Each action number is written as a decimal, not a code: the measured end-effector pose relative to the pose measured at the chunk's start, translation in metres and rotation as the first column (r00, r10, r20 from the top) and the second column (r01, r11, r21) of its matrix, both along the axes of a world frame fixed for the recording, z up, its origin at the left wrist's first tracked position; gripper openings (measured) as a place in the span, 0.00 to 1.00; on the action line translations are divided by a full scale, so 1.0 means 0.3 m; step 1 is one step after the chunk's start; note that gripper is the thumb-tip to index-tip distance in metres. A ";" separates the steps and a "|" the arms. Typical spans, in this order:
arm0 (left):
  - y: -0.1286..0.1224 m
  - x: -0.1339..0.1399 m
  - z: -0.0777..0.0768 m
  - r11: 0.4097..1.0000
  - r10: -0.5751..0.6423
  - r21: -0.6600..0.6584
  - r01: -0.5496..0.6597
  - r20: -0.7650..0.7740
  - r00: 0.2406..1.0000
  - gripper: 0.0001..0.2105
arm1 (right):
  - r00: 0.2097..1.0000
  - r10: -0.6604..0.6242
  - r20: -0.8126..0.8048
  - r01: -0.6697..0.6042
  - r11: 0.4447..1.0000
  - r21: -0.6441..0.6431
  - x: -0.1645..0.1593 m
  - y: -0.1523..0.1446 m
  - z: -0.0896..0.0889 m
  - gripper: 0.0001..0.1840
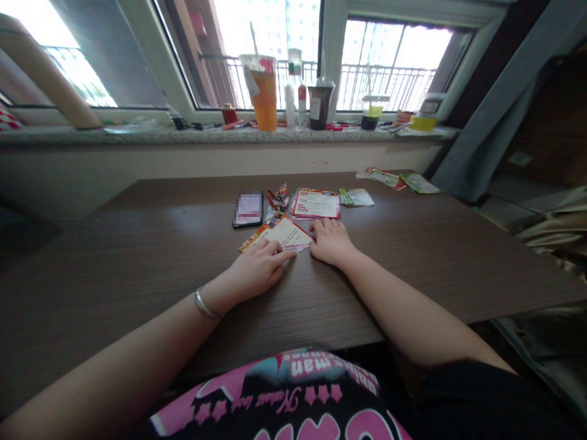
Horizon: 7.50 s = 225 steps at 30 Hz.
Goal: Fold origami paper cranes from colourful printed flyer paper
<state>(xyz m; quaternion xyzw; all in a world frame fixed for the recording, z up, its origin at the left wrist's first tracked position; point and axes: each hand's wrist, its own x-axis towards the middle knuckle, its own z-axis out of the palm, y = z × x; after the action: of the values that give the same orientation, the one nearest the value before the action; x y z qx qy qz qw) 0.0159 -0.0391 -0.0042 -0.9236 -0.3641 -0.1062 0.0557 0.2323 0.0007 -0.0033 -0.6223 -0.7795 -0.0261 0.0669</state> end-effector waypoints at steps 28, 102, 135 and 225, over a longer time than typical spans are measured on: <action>0.003 0.004 0.005 1.000 -0.005 -0.004 0.005 -0.003 1.000 0.17 | 0.993 0.022 -0.115 -0.024 1.000 -0.017 0.059 0.046 -0.002 0.19; 0.038 -0.119 0.126 0.922 0.071 -0.373 -0.103 -0.099 0.993 0.13 | 0.957 0.274 -0.095 -0.276 0.961 -0.007 -0.028 -0.016 0.002 0.09; -0.008 -0.056 0.063 0.983 0.179 -0.018 -0.183 -0.126 0.976 0.17 | 0.983 0.087 -0.162 -0.093 0.995 -0.027 0.034 0.023 -0.005 0.15; 0.031 -0.055 0.025 0.998 0.058 -0.034 -0.059 -0.027 0.998 0.09 | 0.771 0.600 -0.215 -0.552 0.797 0.245 0.054 0.020 0.007 0.08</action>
<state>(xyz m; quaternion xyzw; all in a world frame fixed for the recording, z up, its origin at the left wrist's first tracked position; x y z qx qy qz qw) -0.0005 -0.0299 0.0031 -0.9147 -0.3920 -0.0863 0.0473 0.2485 0.0066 -0.0011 -0.3417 -0.9101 0.0191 0.2338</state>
